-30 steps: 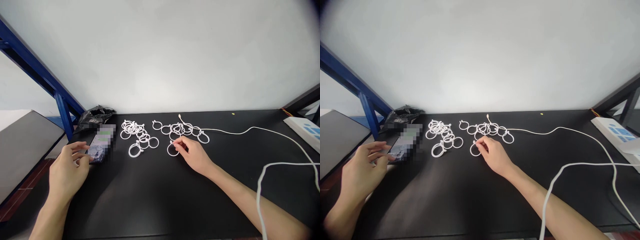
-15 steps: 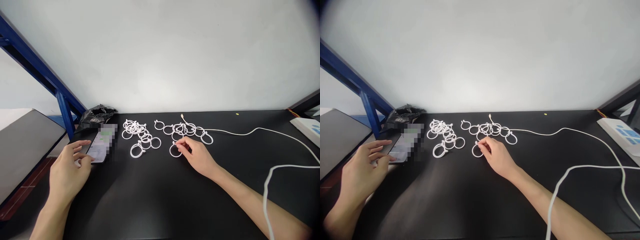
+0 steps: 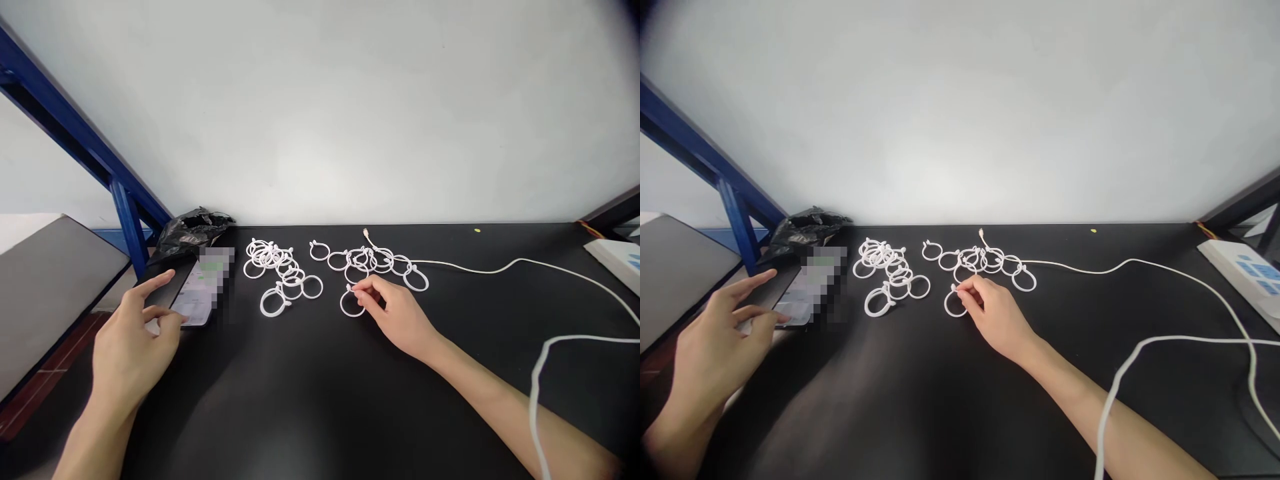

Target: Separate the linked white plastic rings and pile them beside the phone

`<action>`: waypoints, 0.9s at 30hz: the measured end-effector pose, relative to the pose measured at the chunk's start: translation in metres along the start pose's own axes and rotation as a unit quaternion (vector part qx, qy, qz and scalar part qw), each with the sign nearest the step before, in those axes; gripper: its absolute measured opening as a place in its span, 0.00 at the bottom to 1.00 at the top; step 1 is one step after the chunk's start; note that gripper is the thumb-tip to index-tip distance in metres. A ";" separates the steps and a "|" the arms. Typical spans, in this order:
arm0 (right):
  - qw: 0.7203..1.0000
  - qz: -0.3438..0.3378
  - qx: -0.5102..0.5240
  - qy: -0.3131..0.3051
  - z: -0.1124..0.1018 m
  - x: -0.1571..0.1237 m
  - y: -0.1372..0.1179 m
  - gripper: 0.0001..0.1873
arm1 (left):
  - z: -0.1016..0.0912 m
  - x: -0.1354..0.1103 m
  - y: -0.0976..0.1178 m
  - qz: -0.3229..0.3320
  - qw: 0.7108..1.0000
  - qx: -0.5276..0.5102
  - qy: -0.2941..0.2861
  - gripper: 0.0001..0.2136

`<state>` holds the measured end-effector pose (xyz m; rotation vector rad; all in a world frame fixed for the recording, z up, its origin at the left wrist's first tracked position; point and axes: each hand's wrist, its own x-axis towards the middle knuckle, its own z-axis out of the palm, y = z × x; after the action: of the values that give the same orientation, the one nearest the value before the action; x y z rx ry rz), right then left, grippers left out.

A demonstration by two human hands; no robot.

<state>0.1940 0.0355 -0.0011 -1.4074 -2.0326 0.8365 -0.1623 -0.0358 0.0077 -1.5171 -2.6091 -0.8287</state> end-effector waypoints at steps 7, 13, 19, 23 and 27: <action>1.000 0.000 0.001 0.000 0.000 -0.002 0.000 0.10 | 0.000 0.000 0.001 0.002 1.000 0.005 0.006 0.26; 1.000 -0.002 0.004 -0.001 0.001 -0.002 0.000 0.10 | -0.001 0.000 0.000 -0.001 1.000 0.009 -0.005 0.26; 1.000 0.003 0.005 -0.005 0.000 -0.002 0.000 0.12 | -0.002 0.002 0.001 -0.009 1.000 0.012 -0.018 0.26; 1.000 -0.002 0.003 -0.005 0.000 -0.002 0.000 0.12 | -0.003 0.000 0.004 -0.005 1.000 0.015 -0.019 0.25; 1.000 -0.002 0.001 -0.005 0.000 -0.002 0.000 0.11 | -0.005 -0.006 0.014 0.013 0.999 -0.006 0.052 0.21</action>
<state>0.1948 0.0339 -0.0011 -1.3999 -2.0410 0.8436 -0.1487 -0.0376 0.0166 -1.4657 -2.5109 -0.8962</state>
